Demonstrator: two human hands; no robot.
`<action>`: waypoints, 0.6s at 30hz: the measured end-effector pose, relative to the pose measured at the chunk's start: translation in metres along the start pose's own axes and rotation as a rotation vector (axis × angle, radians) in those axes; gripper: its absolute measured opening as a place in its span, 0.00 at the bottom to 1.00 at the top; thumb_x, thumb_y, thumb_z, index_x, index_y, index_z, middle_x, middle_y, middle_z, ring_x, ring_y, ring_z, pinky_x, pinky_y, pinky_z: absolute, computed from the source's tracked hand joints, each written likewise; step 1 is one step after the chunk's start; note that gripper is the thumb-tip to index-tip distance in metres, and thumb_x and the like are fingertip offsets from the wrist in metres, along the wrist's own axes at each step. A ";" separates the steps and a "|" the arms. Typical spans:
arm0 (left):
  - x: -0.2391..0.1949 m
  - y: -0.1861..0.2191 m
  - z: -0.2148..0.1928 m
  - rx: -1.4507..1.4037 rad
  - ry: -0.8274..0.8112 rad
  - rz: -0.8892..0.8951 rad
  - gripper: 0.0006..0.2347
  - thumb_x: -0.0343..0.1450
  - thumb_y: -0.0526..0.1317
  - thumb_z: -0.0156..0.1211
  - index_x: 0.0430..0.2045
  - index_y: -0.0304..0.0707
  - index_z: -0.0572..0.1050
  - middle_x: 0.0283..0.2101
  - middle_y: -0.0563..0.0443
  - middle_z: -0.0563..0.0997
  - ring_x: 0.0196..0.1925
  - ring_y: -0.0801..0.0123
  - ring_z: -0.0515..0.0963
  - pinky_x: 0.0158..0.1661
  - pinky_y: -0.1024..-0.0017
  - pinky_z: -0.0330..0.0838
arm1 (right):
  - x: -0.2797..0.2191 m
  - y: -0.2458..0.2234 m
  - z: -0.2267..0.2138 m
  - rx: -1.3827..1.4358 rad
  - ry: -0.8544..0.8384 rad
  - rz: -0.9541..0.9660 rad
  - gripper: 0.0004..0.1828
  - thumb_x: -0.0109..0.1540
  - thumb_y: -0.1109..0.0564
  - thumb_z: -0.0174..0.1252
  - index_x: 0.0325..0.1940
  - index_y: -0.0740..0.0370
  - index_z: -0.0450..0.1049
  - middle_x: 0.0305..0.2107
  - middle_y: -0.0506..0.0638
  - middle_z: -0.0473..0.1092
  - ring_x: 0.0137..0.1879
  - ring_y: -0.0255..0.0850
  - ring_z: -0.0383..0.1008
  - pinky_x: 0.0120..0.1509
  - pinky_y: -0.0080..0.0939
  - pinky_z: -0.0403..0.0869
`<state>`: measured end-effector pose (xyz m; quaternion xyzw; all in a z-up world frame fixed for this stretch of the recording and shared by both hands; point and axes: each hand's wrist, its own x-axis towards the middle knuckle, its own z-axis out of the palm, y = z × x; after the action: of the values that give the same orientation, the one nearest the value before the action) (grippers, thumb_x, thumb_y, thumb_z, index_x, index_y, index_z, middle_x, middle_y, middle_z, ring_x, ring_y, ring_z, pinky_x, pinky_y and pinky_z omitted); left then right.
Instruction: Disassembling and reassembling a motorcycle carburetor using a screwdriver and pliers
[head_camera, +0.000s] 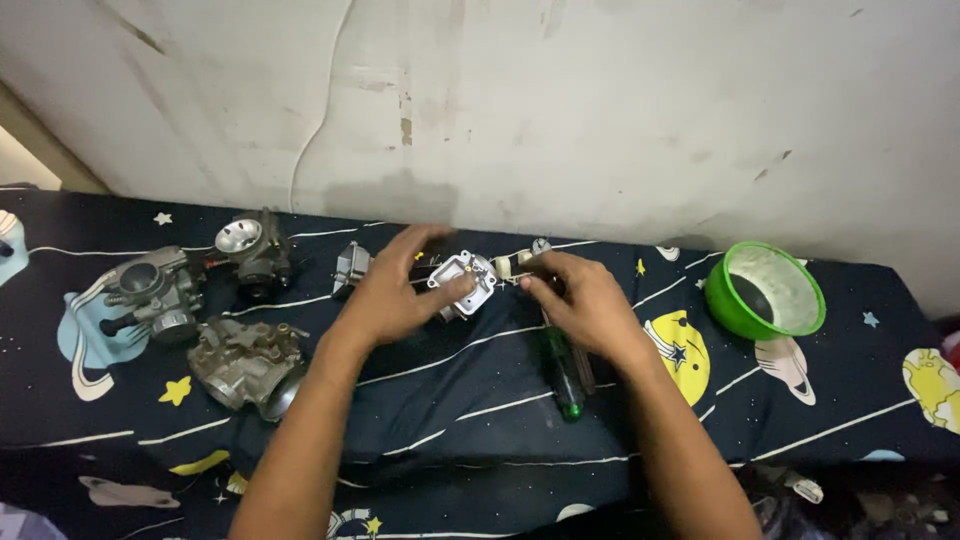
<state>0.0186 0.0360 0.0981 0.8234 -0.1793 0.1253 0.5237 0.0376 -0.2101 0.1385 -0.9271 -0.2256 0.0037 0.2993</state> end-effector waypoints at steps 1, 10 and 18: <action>-0.002 -0.002 0.000 -0.002 -0.003 -0.002 0.27 0.66 0.50 0.70 0.53 0.27 0.74 0.51 0.26 0.79 0.59 0.30 0.75 0.61 0.43 0.64 | -0.002 0.005 -0.001 0.000 -0.001 0.004 0.13 0.65 0.54 0.57 0.49 0.62 0.80 0.35 0.65 0.79 0.45 0.69 0.78 0.48 0.65 0.76; -0.007 -0.014 0.009 -0.089 -0.258 -0.208 0.51 0.51 0.49 0.84 0.69 0.33 0.59 0.66 0.25 0.68 0.70 0.34 0.64 0.70 0.44 0.53 | -0.029 0.043 0.004 -0.346 -0.210 0.403 0.26 0.61 0.46 0.59 0.61 0.58 0.74 0.47 0.60 0.78 0.53 0.66 0.78 0.54 0.67 0.76; -0.011 -0.042 0.019 -0.085 -0.182 -0.078 0.45 0.51 0.50 0.84 0.63 0.32 0.66 0.60 0.29 0.74 0.66 0.37 0.69 0.68 0.47 0.58 | -0.036 0.034 0.005 -0.453 -0.277 0.544 0.32 0.63 0.39 0.55 0.71 0.47 0.68 0.46 0.65 0.78 0.55 0.70 0.78 0.59 0.68 0.75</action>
<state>0.0266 0.0365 0.0516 0.8149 -0.1992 0.0218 0.5439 0.0192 -0.2470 0.1106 -0.9865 -0.0046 0.1586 0.0414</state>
